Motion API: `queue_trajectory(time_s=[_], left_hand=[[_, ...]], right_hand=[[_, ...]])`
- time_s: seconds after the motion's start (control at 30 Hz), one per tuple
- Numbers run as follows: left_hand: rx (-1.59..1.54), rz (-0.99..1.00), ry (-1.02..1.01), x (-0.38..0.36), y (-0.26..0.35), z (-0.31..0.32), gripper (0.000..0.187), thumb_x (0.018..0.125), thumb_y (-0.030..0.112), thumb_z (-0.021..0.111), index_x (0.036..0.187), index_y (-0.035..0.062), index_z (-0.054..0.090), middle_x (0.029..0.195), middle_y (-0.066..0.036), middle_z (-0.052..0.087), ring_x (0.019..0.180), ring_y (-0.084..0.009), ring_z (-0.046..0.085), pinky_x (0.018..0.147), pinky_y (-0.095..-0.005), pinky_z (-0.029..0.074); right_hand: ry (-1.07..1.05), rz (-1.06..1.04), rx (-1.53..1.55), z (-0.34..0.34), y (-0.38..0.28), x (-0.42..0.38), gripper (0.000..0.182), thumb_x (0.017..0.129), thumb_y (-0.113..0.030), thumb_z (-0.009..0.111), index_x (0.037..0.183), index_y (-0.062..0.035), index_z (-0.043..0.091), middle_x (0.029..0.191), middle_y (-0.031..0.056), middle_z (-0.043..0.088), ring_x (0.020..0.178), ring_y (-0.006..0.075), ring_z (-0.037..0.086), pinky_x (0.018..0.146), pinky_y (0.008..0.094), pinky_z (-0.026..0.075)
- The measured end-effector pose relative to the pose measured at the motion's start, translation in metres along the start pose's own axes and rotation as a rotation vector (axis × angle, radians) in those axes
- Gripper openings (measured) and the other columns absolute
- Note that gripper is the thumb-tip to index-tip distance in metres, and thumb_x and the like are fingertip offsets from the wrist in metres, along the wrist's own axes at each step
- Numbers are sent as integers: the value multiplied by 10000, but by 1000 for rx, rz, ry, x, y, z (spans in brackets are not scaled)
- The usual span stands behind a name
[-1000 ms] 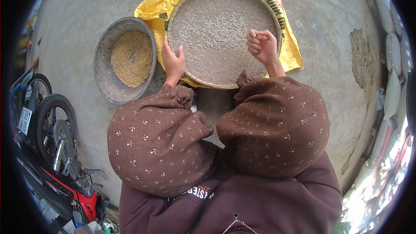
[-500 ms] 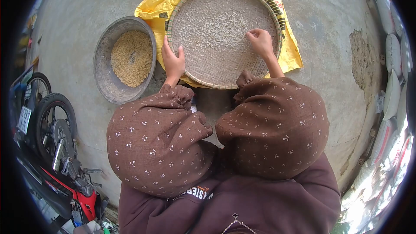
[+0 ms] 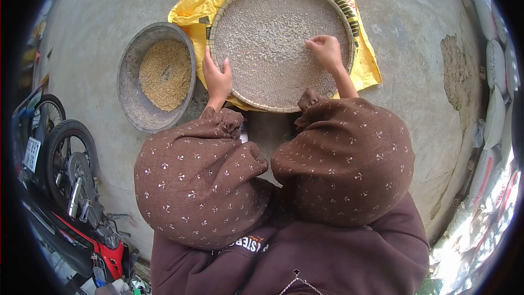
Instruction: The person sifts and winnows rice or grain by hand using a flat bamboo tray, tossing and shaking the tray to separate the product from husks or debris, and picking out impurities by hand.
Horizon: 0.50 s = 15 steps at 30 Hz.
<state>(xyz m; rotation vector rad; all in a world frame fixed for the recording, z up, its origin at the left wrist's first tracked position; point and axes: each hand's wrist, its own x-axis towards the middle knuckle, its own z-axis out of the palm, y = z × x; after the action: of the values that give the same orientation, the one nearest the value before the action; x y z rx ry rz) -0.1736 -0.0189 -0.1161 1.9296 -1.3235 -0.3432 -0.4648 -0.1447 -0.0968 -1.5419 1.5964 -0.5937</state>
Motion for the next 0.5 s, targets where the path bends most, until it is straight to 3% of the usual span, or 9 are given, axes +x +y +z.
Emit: queue_trajectory(time_s=[0.03, 0.07, 0.13, 0.17, 0.2, 0.27, 0.37, 0.4, 0.5], left_hand=[[1, -1, 1, 0, -1, 0, 684, 893, 185, 597, 1459, 16, 252, 1341, -240, 431, 1261, -391, 416, 1067, -459, 327], [1, -1, 0, 1, -1, 0, 684, 894, 185, 596, 1459, 16, 251, 1343, -241, 428, 1263, -390, 413, 1068, -459, 326], [-3, -5, -2, 0, 0, 1, 683, 896, 186, 596, 1459, 16, 249, 1345, -241, 426, 1265, -390, 410, 1070, -458, 324], [-6, -13, -9, 0, 0, 0, 683, 897, 187, 595, 1460, 15, 248, 1349, -242, 423, 1270, -390, 406, 1072, -458, 321], [-8, -20, -14, 0, 0, 0, 682, 899, 188, 594, 1460, 14, 247, 1352, -244, 420, 1275, -390, 401, 1074, -457, 319], [1, -11, -6, 0, 0, -1, 682, 899, 188, 594, 1460, 13, 247, 1356, -245, 417, 1278, -390, 398, 1076, -456, 316], [4, 0, 3, 0, -1, 1, 682, 898, 189, 596, 1459, 11, 249, 1366, -246, 412, 1283, -389, 395, 1079, -453, 314], [3, 4, 4, 0, -2, 0, 683, 898, 189, 597, 1458, 10, 251, 1371, -246, 410, 1286, -389, 395, 1080, -453, 315], [-7, -3, 5, 0, -2, 1, 682, 896, 190, 599, 1456, 8, 254, 1377, -246, 408, 1288, -388, 397, 1080, -451, 318]], right_hand=[[-33, -2, 160, -1, 6, 2, 215, 817, -210, 750, 865, -2, 719, 651, 46, 644, 562, 139, 568, 543, 300, 446], [-34, -2, 159, -7, 13, 4, 215, 817, -210, 750, 865, -2, 719, 651, 46, 644, 562, 139, 568, 543, 300, 446], [-301, 265, 622, -24, 8, -2, 211, 862, -196, 727, 927, 4, 706, 589, -45, 531, 485, 34, 398, 433, 222, 282], [-324, 292, 726, -25, 5, -7, 201, 891, -196, 698, 989, -23, 667, 561, -88, 419, 442, 7, 276, 406, 211, 172], [-325, 291, 725, -26, 8, -8, 201, 891, -196, 698, 989, -23, 667, 561, -88, 419, 442, 7, 276, 406, 211, 172], [-547, 276, 1085, -30, 15, -10, 163, 928, -205, 649, 1002, -74, 586, 600, -110, 366, 444, 17, 263, 408, 191, 187], [-639, 192, 1352, -32, 19, -17, 124, 961, -206, 590, 983, -104, 523, 643, -93, 344, 466, 28, 256, 413, 203, 194], [-641, 192, 1352, -30, 18, -17, 124, 961, -206, 590, 983, -104, 523, 643, -93, 344, 466, 28, 256, 413, 203, 194], [-717, 153, 1753, -26, 17, -19, 119, 946, -174, 566, 973, -61, 540, 637, -75, 316, 470, 38, 242, 408, 214, 194]])
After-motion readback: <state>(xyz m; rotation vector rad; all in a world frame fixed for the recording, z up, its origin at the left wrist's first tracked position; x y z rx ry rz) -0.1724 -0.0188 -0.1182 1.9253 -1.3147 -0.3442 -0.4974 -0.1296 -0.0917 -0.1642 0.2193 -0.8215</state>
